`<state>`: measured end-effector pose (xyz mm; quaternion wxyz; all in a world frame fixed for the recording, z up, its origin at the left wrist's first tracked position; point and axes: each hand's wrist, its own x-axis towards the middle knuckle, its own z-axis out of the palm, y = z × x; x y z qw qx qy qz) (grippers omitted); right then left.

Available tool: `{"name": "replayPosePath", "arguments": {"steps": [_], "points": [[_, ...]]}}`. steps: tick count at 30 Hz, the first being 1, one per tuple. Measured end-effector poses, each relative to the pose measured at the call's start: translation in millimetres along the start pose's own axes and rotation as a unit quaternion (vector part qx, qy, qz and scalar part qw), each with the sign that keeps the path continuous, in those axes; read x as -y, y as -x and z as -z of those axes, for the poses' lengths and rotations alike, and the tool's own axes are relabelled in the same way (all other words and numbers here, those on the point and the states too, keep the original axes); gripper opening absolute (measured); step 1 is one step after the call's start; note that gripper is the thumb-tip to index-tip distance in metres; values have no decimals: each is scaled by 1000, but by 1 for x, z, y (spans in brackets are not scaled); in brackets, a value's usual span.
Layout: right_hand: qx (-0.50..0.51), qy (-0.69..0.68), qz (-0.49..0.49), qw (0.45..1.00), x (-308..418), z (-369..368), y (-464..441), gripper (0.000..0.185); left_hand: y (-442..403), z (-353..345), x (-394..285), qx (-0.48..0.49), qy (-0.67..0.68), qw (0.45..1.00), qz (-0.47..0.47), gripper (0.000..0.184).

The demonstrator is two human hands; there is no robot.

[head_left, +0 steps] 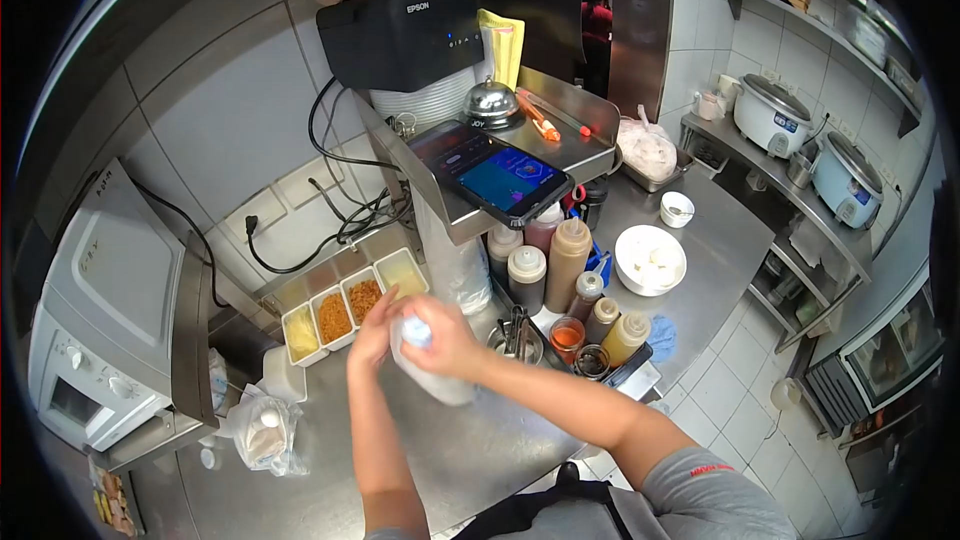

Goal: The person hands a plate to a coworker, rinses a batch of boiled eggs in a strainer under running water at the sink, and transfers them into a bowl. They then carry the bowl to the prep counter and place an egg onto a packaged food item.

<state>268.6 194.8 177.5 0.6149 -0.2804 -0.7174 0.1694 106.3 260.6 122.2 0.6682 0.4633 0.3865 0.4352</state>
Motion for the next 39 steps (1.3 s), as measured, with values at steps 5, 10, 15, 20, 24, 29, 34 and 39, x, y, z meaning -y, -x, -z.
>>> {"name": "replayPosePath", "arguments": {"steps": [5,10,15,20,24,29,34,39], "points": [[-24,58,-24,998,-57,-9,-40,33,38,-16,57,56,-83,992,-74,77],[73,167,-148,972,-49,24,-42,67,-7,-50,98,-18,-194,964,-182,67],[46,254,-58,964,27,97,1,74,-44,-59,108,13,-210,965,-157,62],[218,-141,-287,922,74,192,55,37,-66,-79,110,5,-204,974,-97,67],[321,-302,-334,833,70,273,96,36,-55,-81,104,1,-102,993,-56,77],[299,-515,-285,751,43,290,113,45,50,-63,97,-163,-106,980,-47,79],[489,-549,-325,595,13,200,100,46,220,-29,116,-243,-55,969,11,57],[698,-401,-289,518,55,92,103,49,383,-46,111,-251,-23,961,110,49]]}}
